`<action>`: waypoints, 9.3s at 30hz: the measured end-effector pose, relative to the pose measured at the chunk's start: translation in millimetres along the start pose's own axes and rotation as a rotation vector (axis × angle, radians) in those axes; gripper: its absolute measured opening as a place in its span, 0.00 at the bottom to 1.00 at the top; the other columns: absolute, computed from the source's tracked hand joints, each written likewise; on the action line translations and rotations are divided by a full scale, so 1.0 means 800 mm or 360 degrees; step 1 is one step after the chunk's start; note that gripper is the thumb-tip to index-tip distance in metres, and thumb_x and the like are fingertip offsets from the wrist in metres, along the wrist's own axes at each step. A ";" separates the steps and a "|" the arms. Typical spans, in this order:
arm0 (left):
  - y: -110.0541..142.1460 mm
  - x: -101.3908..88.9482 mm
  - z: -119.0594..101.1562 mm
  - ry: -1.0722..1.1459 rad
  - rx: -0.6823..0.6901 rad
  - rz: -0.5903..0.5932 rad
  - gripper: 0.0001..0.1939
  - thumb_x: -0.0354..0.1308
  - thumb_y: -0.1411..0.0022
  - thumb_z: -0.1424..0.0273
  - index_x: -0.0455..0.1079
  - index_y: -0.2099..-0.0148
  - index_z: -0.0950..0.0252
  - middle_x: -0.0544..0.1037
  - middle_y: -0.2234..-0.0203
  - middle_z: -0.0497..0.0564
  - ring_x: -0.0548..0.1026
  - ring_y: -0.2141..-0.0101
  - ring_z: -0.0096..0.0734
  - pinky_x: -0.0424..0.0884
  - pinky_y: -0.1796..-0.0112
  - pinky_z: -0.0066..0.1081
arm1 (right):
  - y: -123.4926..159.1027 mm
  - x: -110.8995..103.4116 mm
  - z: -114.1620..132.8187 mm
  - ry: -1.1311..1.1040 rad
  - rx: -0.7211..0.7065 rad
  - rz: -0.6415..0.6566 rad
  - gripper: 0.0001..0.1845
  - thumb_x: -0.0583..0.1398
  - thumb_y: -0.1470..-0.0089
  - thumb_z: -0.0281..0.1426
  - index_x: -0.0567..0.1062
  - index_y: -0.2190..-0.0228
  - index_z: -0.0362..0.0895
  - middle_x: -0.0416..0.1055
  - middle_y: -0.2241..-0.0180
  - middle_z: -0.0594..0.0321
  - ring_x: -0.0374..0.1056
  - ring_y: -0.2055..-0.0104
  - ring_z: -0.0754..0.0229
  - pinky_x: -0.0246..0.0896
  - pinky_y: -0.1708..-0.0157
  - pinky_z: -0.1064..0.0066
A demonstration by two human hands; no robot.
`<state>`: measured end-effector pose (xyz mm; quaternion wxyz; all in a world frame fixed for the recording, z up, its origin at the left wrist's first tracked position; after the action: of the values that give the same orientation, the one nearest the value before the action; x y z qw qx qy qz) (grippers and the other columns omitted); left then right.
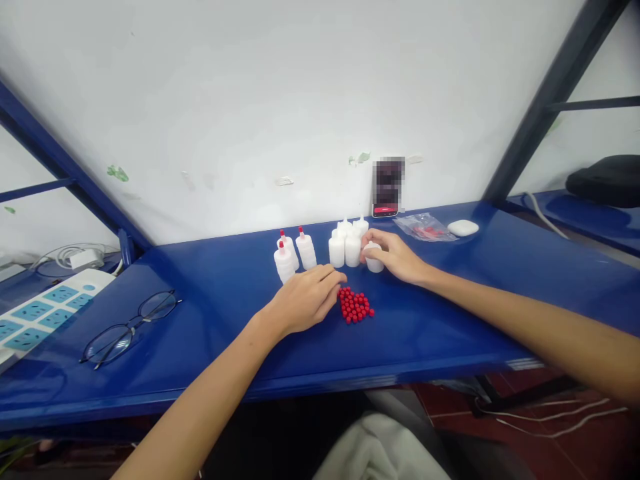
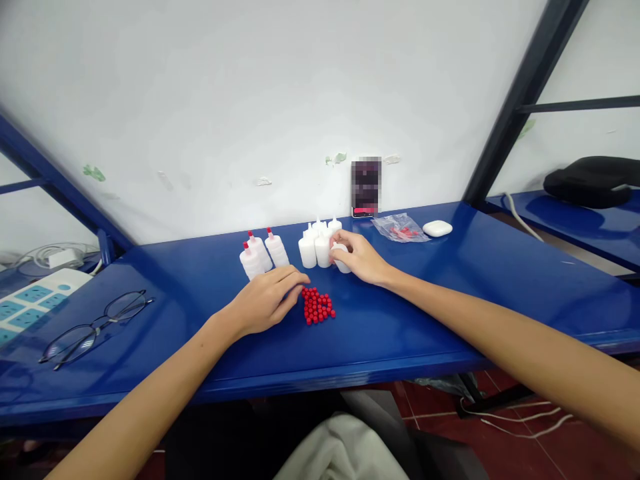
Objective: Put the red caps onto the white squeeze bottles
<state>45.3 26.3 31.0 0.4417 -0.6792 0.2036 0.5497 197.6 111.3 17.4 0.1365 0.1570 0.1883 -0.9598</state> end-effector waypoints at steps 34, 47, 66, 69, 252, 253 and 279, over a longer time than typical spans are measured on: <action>0.003 0.012 0.011 0.0402 -0.0054 0.0129 0.19 0.52 0.35 0.78 0.72 0.45 0.62 0.76 0.52 0.54 0.74 0.52 0.37 0.72 0.48 0.38 | 0.034 0.018 0.072 0.0541 -0.0643 -0.0039 0.15 0.55 0.44 0.41 0.69 0.75 0.44 0.62 0.80 0.67 0.55 0.78 0.64 0.51 0.74 0.70; 0.004 0.013 0.018 0.0395 -0.0053 0.0141 0.12 0.55 0.31 0.73 0.75 0.49 0.65 0.79 0.57 0.54 0.76 0.57 0.35 0.72 0.53 0.36 | 0.026 0.028 0.061 0.0669 -0.0602 0.0009 0.13 0.55 0.42 0.34 0.72 0.74 0.41 0.63 0.79 0.68 0.56 0.77 0.67 0.49 0.73 0.73; 0.005 0.008 0.033 0.0642 -0.0215 0.0084 0.05 0.60 0.35 0.73 0.76 0.58 0.64 0.80 0.64 0.49 0.77 0.65 0.29 0.71 0.62 0.28 | 0.019 0.037 0.043 0.0835 -0.0398 0.0197 0.11 0.56 0.43 0.33 0.73 0.73 0.42 0.67 0.78 0.66 0.59 0.75 0.65 0.48 0.70 0.71; 0.006 0.008 0.034 0.0645 -0.0222 0.0078 0.04 0.60 0.35 0.73 0.76 0.59 0.64 0.80 0.64 0.50 0.77 0.64 0.29 0.71 0.61 0.28 | 0.020 0.038 0.044 0.0863 -0.0403 0.0206 0.11 0.56 0.43 0.33 0.73 0.73 0.42 0.67 0.78 0.66 0.59 0.75 0.65 0.48 0.70 0.71; 0.002 -0.002 0.039 0.0285 -0.0296 0.0040 0.21 0.41 0.25 0.66 0.70 0.66 0.66 0.74 0.72 0.51 0.72 0.72 0.31 0.65 0.68 0.30 | 0.027 0.039 0.048 0.0981 -0.0331 0.0208 0.25 0.43 0.33 0.44 0.62 0.46 0.40 0.68 0.75 0.64 0.63 0.75 0.58 0.54 0.70 0.68; 0.003 -0.002 0.038 0.0267 -0.0300 0.0056 0.21 0.41 0.25 0.66 0.69 0.67 0.66 0.74 0.73 0.51 0.71 0.73 0.30 0.64 0.70 0.30 | 0.026 0.041 0.047 0.1056 -0.0300 0.0231 0.25 0.43 0.33 0.44 0.62 0.45 0.41 0.68 0.76 0.65 0.63 0.75 0.58 0.53 0.71 0.68; 0.003 -0.007 0.018 0.0057 -0.0130 -0.0041 0.16 0.46 0.27 0.65 0.66 0.68 0.65 0.73 0.79 0.47 0.69 0.79 0.28 0.56 0.75 0.29 | 0.023 0.047 0.061 0.1348 -0.0283 0.0165 0.24 0.49 0.35 0.44 0.73 0.72 0.42 0.69 0.77 0.61 0.61 0.76 0.62 0.45 0.73 0.69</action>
<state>33.1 35.6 35.3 0.4169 -0.7089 0.1802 0.5396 157.1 67.2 41.4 0.1081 0.5336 0.3014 -0.7828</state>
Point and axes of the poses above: each hand's wrist, its own y-axis away from the middle knuckle, its own x-axis out of the palm, z = x × y, the point moved 8 cm from there along -y, towards the middle knuckle
